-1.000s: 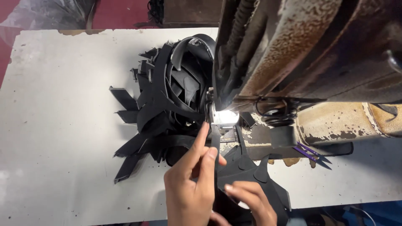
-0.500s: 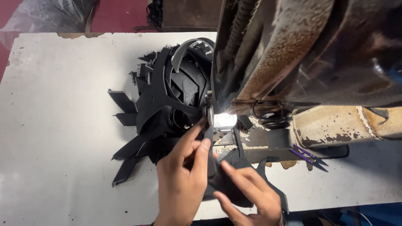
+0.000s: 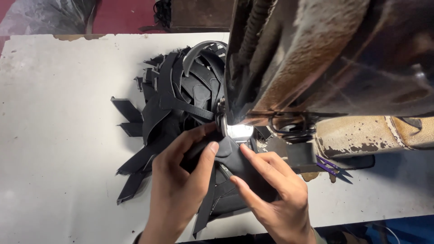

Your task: Sew together black material components using an industrial sewing machine to assemble shoe uppers.

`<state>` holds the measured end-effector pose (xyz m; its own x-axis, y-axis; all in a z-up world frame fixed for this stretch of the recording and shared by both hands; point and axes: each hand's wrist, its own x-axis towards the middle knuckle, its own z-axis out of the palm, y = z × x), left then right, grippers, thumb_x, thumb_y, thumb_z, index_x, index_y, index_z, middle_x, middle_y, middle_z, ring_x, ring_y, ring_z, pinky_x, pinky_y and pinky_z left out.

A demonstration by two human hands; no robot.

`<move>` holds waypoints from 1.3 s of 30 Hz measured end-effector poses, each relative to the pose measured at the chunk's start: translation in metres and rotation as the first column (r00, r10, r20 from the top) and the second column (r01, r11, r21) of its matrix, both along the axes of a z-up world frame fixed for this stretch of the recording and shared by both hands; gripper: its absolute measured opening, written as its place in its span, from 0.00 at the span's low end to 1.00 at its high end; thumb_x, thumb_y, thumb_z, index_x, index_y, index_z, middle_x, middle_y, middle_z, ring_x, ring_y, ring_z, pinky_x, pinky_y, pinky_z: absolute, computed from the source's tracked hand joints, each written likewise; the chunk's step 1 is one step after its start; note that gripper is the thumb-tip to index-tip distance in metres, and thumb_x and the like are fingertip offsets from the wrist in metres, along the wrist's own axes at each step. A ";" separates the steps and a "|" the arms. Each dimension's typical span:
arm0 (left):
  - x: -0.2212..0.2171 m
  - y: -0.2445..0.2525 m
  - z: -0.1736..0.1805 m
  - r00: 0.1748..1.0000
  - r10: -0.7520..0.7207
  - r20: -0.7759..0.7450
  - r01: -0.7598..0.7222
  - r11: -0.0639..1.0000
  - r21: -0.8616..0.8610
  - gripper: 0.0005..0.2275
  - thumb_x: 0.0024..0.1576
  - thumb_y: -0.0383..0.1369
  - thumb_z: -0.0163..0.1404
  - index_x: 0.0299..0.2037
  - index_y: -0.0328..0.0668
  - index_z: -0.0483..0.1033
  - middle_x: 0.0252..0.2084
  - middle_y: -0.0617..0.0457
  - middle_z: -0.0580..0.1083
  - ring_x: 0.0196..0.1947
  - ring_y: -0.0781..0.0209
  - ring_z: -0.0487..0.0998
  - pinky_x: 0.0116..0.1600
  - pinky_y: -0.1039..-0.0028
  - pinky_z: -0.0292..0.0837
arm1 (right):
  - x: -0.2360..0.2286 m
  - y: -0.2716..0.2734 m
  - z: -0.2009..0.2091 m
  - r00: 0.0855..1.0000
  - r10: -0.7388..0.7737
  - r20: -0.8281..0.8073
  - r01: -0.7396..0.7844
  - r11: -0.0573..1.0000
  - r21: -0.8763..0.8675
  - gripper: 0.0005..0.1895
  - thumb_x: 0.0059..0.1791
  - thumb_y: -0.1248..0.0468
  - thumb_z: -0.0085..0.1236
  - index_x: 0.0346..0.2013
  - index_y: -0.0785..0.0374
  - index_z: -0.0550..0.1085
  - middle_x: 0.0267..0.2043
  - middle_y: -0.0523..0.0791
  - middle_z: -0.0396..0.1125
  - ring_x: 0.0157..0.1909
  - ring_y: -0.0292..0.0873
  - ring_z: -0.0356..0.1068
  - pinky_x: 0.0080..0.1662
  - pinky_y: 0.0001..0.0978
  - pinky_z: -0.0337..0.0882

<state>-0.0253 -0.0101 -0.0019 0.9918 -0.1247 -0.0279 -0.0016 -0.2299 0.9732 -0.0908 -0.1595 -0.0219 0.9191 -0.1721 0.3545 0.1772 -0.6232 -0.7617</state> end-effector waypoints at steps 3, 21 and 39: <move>0.010 -0.003 -0.001 0.998 0.004 -0.066 -0.010 0.995 -0.102 0.14 0.53 0.25 0.52 0.49 0.34 0.83 0.35 0.54 0.84 0.16 0.77 0.60 0.17 0.84 0.51 | 0.005 0.001 -0.001 1.000 -0.015 -0.012 0.015 1.000 0.000 0.28 0.37 0.70 0.71 0.52 0.68 0.77 0.36 0.45 0.74 0.29 0.34 0.70 0.31 0.20 0.71; 0.023 -0.009 -0.026 0.998 -0.049 0.039 0.057 0.970 -0.236 0.12 0.55 0.17 0.48 0.47 0.30 0.81 0.37 0.54 0.80 0.33 0.71 0.73 0.40 0.84 0.66 | 0.035 -0.013 0.001 0.994 -0.067 0.086 0.079 0.985 -0.152 0.23 0.39 0.69 0.63 0.48 0.67 0.78 0.42 0.50 0.75 0.37 0.45 0.74 0.44 0.33 0.75; 0.034 0.016 -0.005 0.838 -0.160 0.522 -0.001 0.955 0.295 0.17 0.47 0.19 0.51 0.46 0.42 0.73 0.35 0.53 0.75 0.33 0.59 0.71 0.37 0.72 0.67 | 0.008 0.012 0.007 0.988 0.117 -0.101 -0.096 0.976 0.194 0.23 0.46 0.77 0.51 0.57 0.71 0.74 0.37 0.47 0.73 0.29 0.34 0.65 0.32 0.21 0.66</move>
<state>0.0090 0.0061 -0.0071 0.8460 -0.2712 0.4591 -0.5328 -0.4606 0.7099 -0.0827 -0.1478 -0.0146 0.9674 -0.1253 0.2203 0.1426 -0.4495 -0.8818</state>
